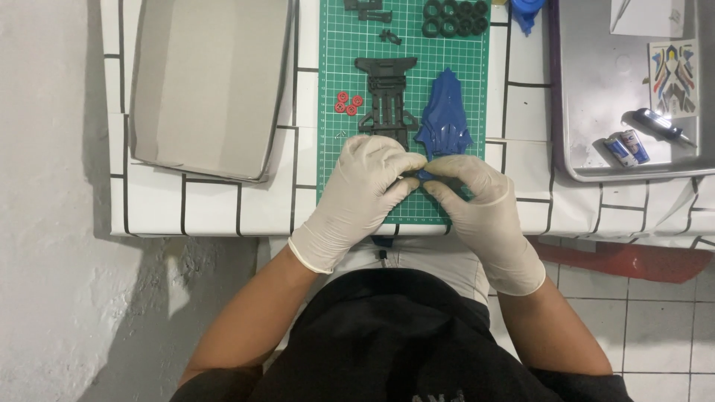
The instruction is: The person assembles a toy vehicle by placing a black chassis and blue body shell on a green cutting mat. They then retrieve small wheels, screws, and other components from a metal tray and attach them to the chassis using a screwdriver.
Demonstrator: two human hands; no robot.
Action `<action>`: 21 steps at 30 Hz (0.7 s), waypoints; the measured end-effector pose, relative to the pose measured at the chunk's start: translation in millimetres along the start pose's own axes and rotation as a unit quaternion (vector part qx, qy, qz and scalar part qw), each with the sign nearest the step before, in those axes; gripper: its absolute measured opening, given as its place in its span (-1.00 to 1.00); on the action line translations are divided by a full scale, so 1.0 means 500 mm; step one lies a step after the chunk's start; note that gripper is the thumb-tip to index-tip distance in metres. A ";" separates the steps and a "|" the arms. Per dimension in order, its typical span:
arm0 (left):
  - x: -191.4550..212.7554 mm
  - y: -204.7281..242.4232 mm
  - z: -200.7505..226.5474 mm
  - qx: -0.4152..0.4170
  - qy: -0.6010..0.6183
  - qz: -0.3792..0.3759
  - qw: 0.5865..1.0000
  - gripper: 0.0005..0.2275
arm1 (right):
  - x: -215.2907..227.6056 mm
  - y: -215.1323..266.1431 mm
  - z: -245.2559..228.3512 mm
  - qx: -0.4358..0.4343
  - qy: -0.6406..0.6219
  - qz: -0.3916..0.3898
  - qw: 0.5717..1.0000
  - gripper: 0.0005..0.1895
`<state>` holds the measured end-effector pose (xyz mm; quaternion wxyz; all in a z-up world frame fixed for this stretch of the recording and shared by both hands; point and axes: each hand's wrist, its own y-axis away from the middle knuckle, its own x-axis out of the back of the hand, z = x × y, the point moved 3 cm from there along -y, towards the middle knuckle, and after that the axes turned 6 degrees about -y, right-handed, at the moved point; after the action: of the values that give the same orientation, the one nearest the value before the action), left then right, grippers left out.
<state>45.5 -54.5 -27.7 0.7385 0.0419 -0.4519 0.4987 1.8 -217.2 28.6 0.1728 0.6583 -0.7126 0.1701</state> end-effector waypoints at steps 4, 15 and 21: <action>0.002 -0.001 0.002 0.000 -0.005 -0.002 1.000 -0.79 | 0.000 0.002 -0.001 -0.001 0.007 0.003 1.000 -0.74; 0.007 0.003 0.019 -0.013 -0.075 0.027 0.997 -0.60 | -0.001 0.011 0.003 0.053 0.054 0.000 0.997 -0.78; 0.009 0.002 0.027 -0.020 -0.101 0.034 0.994 -0.70 | -0.001 0.015 -0.004 0.083 0.076 0.000 0.994 -0.81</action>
<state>36.9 -57.6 -16.8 0.6726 0.0613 -0.5351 0.5074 -5.8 -215.2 29.8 0.1711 0.6560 -0.6806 0.2779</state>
